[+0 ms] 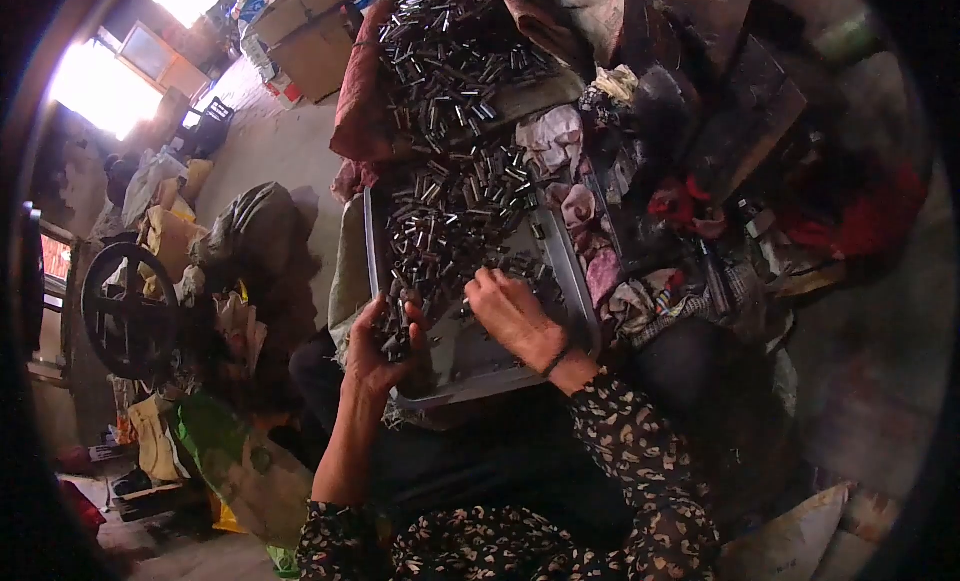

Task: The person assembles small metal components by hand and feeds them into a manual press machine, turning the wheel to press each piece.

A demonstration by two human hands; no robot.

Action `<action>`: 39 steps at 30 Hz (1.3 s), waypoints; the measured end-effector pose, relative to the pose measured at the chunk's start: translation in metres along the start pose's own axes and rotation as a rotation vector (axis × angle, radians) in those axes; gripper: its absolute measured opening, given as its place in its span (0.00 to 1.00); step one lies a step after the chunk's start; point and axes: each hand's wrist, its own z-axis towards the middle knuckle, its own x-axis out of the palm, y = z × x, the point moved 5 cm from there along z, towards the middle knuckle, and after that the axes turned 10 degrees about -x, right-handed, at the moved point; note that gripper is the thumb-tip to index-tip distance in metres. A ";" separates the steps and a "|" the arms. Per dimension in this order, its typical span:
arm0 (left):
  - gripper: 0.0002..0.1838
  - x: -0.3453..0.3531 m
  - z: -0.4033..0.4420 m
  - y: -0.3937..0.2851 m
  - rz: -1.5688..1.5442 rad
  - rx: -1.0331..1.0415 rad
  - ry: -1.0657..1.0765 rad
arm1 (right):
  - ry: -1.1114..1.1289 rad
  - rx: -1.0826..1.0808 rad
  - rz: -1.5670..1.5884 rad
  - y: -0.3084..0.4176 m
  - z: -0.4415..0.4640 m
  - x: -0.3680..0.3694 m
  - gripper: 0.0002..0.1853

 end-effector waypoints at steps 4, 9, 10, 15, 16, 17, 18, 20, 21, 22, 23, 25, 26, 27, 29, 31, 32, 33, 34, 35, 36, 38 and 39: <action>0.12 0.006 0.021 0.001 0.218 -0.066 0.093 | -0.189 0.267 0.326 -0.035 -0.015 -0.033 0.09; 0.17 0.053 0.048 0.017 0.892 0.091 -0.144 | -0.445 0.404 0.696 -0.080 -0.040 -0.047 0.09; 0.19 0.058 0.055 0.017 1.061 0.123 -0.230 | -0.428 0.594 1.012 -0.087 -0.049 -0.039 0.09; 0.16 0.067 0.086 0.013 1.090 0.159 -0.207 | -0.545 0.633 1.172 -0.098 -0.054 -0.047 0.10; 0.14 0.068 0.092 0.010 1.213 0.211 -0.208 | -0.550 0.635 1.175 -0.098 -0.053 -0.047 0.10; 0.13 0.069 0.096 0.007 1.334 0.265 -0.206 | -0.579 0.632 1.174 -0.098 -0.052 -0.049 0.10; 0.13 0.073 0.102 0.010 1.337 0.263 -0.204 | -0.607 0.627 1.172 -0.098 -0.052 -0.051 0.10; 0.12 0.083 0.114 0.015 1.878 0.430 -0.450 | -0.645 0.633 1.218 -0.101 -0.054 -0.048 0.11; 0.13 0.074 0.133 0.014 2.093 0.807 -0.334 | -0.681 0.641 1.265 -0.103 -0.055 -0.047 0.11; 0.13 0.080 0.136 0.022 2.095 0.808 -0.334 | -0.683 0.641 1.265 -0.103 -0.056 -0.047 0.11; 0.12 0.090 0.137 0.033 2.295 0.939 -0.345 | -0.701 0.660 1.296 -0.103 -0.057 -0.048 0.11; 0.08 0.102 0.144 0.049 2.614 1.081 -0.340 | -0.725 0.676 1.326 -0.103 -0.057 -0.050 0.12; 0.08 0.104 0.148 0.051 2.615 1.084 -0.336 | -0.727 0.676 1.354 -0.103 -0.056 -0.050 0.13; 0.08 0.105 0.154 0.055 2.718 1.090 -0.329 | -0.729 0.677 1.382 -0.103 -0.056 -0.051 0.14; 0.09 0.101 0.160 0.057 2.845 1.072 -0.326 | -0.711 0.682 1.408 -0.104 -0.057 -0.050 0.14; 0.07 0.099 0.163 0.056 2.839 1.079 -0.282 | -0.692 0.689 1.434 -0.104 -0.058 -0.050 0.14; 0.06 0.098 0.164 0.055 2.833 1.087 -0.239 | -0.700 0.705 1.400 -0.104 -0.058 -0.051 0.12; 0.06 0.098 0.161 0.054 2.834 1.086 -0.235 | -0.708 0.721 1.364 -0.103 -0.059 -0.052 0.11; 0.08 0.099 0.156 0.048 2.726 1.044 -0.289 | -0.710 0.721 1.363 -0.103 -0.059 -0.051 0.11; 0.10 0.098 0.152 0.042 2.617 1.001 -0.339 | -0.674 0.724 1.227 -0.105 -0.060 -0.052 0.09; 0.10 0.099 0.147 0.038 2.618 1.002 -0.334 | -0.639 0.727 1.090 -0.105 -0.060 -0.053 0.08; 0.16 0.088 0.141 0.023 2.034 0.568 -0.241 | -0.589 0.710 1.007 -0.101 -0.058 -0.054 0.07; 0.17 0.091 0.131 0.023 1.947 0.537 -0.196 | -0.532 0.686 0.922 -0.099 -0.056 -0.055 0.07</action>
